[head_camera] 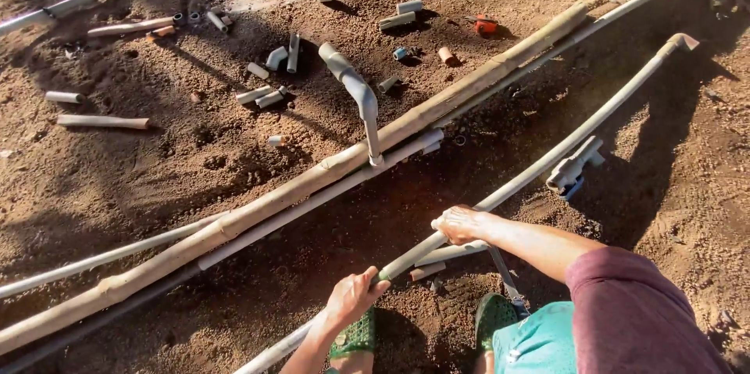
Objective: The person sits on the ground and assembles a pipe system by connecting white PVC pipes and elbow joints. They align the pieces, insert them into fittings, and secure the connections using a zip tie.
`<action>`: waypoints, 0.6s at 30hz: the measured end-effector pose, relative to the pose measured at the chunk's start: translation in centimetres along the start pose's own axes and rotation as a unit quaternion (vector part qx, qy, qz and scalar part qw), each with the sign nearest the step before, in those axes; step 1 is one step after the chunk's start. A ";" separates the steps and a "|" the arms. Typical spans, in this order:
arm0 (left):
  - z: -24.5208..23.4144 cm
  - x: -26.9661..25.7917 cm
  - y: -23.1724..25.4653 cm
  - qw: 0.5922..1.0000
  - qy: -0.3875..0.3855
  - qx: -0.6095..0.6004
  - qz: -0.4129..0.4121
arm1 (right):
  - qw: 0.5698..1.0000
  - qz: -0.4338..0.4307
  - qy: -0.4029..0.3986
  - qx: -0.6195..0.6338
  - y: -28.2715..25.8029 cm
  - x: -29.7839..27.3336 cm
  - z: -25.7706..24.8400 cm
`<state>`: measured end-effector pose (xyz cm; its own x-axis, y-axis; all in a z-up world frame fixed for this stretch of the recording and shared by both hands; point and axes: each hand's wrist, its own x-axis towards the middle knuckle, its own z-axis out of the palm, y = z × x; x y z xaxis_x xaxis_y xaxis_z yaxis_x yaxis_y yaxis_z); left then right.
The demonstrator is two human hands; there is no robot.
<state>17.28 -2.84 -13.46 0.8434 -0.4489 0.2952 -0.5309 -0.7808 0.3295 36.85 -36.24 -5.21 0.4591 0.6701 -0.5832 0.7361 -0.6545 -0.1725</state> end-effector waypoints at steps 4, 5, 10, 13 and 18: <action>-8.4 4.4 2.6 0.869 -0.294 -0.271 -0.291 | 1.000 -0.010 0.001 -0.008 -0.1 0.0 -0.2; -9.2 5.1 2.7 0.869 -0.293 -0.272 -0.291 | 1.000 -0.009 0.000 -0.009 0.0 0.0 0.0; -11.1 6.6 3.2 0.784 -0.392 -0.330 -0.350 | 0.997 -0.018 0.072 -0.033 0.2 -0.2 1.0; -5.4 4.1 2.4 0.942 -0.260 -0.103 -0.185 | 0.999 -0.012 0.029 0.012 0.0 -1.2 -1.0; -6.0 5.6 4.6 0.976 -0.155 -0.037 -0.151 | 0.999 0.001 -0.045 0.017 0.4 -0.8 -3.1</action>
<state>19.08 -6.29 -4.93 0.9406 -0.3223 -0.1072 -0.2493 -0.8695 0.4264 38.30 -35.97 -2.39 0.4133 0.6357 -0.6520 0.7174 -0.6683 -0.1969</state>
